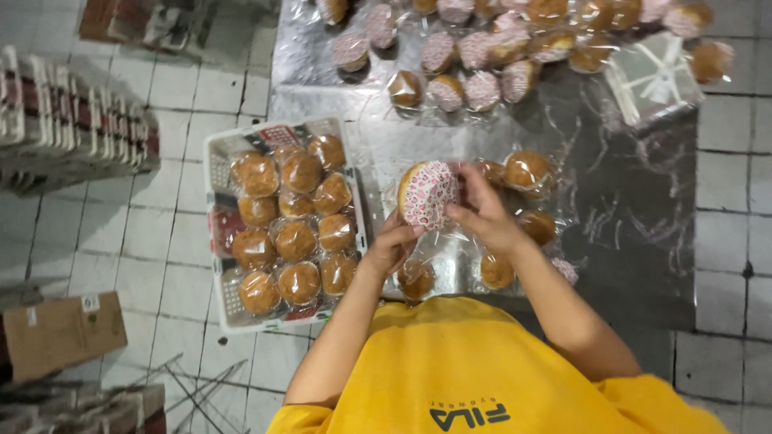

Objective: Bagging individual donuts and stacking them into a plastic crate for storage or transport.

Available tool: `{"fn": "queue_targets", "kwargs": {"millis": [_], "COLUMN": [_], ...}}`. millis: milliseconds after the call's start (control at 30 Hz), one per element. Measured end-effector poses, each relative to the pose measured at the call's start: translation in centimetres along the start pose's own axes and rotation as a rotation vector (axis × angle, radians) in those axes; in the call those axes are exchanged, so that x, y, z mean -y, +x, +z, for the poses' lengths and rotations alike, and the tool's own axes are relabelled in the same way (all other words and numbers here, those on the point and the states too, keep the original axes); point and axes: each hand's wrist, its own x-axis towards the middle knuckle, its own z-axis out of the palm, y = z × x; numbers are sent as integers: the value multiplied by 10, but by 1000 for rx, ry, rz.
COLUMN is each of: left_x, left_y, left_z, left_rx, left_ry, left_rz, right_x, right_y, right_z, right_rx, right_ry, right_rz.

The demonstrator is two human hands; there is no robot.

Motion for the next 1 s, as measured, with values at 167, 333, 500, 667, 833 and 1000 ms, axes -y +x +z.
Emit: {"fn": "queue_targets", "kwargs": {"millis": [167, 333, 500, 667, 833, 1000], "left_x": [-27, -53, -43, -49, -53, -60], "left_y": [-20, -44, -40, -35, -34, -40], "left_z": [4, 36, 41, 62, 50, 61], "left_rx": [104, -16, -163, -255, -208, -183], "left_ry": [273, 567, 702, 599, 695, 827], "left_rz": [-86, -6, 160, 392, 540, 693], "right_x": [-11, -10, 24, 39, 50, 51], "right_y": [-20, -36, -38, -32, -37, -37], "right_z": [23, 42, 61, 59, 46, 33], "right_rx": [-121, -260, -377, -388, -364, -206], "right_ry": [201, 145, 117, -41, -52, 92], "right_rz": [124, 79, 12, -212, -347, -387]}}
